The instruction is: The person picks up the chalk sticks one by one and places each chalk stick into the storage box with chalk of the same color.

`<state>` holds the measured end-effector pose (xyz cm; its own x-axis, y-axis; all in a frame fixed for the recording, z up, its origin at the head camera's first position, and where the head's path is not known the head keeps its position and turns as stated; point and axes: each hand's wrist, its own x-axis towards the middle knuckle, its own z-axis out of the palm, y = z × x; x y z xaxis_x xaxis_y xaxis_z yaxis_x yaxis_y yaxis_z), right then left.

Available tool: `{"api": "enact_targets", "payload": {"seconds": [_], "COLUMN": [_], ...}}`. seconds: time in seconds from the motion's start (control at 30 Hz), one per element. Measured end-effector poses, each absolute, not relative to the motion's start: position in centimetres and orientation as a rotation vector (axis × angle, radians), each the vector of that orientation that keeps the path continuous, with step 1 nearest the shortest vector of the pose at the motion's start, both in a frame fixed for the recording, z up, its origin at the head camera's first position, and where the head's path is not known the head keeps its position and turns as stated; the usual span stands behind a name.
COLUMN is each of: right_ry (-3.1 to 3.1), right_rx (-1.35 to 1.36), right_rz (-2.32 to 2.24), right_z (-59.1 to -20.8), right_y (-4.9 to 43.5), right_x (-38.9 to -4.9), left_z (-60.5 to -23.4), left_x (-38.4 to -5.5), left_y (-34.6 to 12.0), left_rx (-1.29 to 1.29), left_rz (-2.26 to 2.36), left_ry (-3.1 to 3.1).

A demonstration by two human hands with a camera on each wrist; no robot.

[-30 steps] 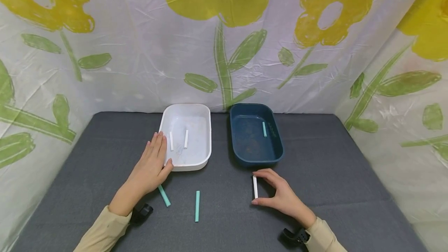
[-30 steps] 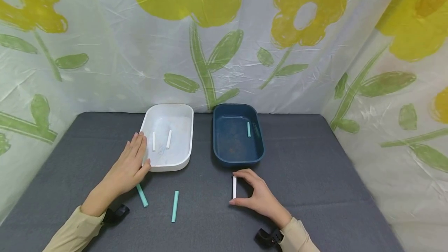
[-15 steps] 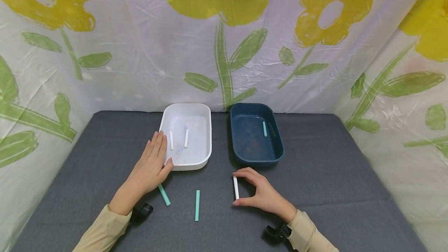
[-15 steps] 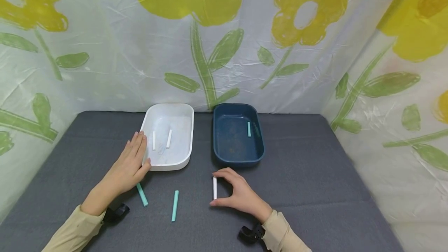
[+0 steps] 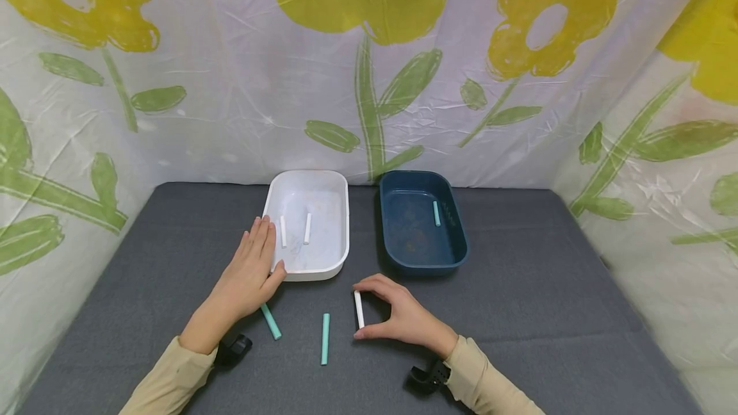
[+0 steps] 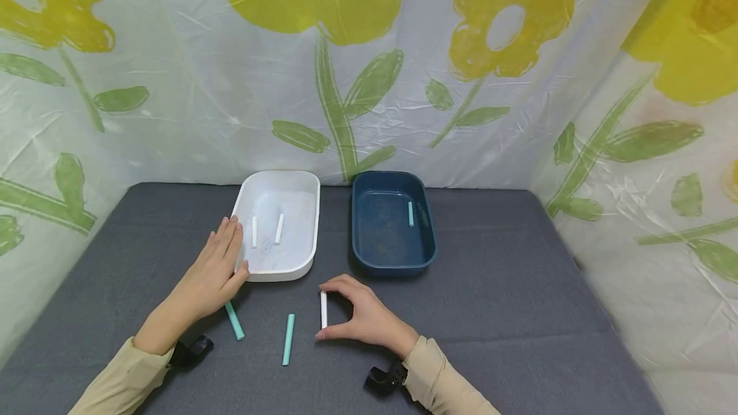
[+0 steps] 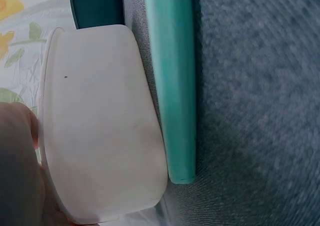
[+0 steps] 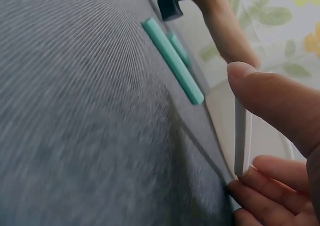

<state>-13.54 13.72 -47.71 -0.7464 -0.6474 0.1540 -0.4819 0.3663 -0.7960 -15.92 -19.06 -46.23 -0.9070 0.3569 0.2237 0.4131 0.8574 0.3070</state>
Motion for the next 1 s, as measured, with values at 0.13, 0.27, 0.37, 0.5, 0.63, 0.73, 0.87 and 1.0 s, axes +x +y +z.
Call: {"api": "enact_targets", "payload": {"seconds": [0.13,0.27,0.37,0.5,0.63,0.73,0.87,1.0], "right_ry": [2.401,2.365,2.365,2.383,2.374,2.38,2.392,2.407], "right_rx": [-1.03,-1.032,-1.043,-1.072,-1.106,-1.138,-1.144,-1.142], "right_rz": [-1.361,-1.404,-1.409,-1.402,-1.423,-1.435,-1.446,-1.448], "right_z": [-47.1,-46.2,-45.5,-44.6,-43.8,-43.4,-42.7,-41.8], "right_y": [13.0,12.5,12.1,11.7,11.3,11.0,10.5,10.0], "right_x": [-13.7,-13.8,-13.8,-13.8,-13.9,-14.1,-14.5,-15.1], "left_z": [-46.2,-46.2,-46.1,-46.2,-46.1,-46.1,-46.1,-46.1], "left_x": [-15.9,-15.9,-15.9,-15.9,-16.0,-16.0,-16.0,-16.0], "left_y": [-19.0,-19.0,-18.9,-18.9,-18.9,-18.9,-18.9,-19.0], "left_rx": [-0.597,-0.595,-0.593,-0.591,-0.592,-0.595,-0.597,-0.597], "left_rz": [-0.526,-0.528,-0.527,-0.521,-0.528,-0.53,-0.525,-0.525], "left_ry": [-2.867,-2.865,-2.866,-2.873,-2.879,-2.877,-2.873,-2.874]}}
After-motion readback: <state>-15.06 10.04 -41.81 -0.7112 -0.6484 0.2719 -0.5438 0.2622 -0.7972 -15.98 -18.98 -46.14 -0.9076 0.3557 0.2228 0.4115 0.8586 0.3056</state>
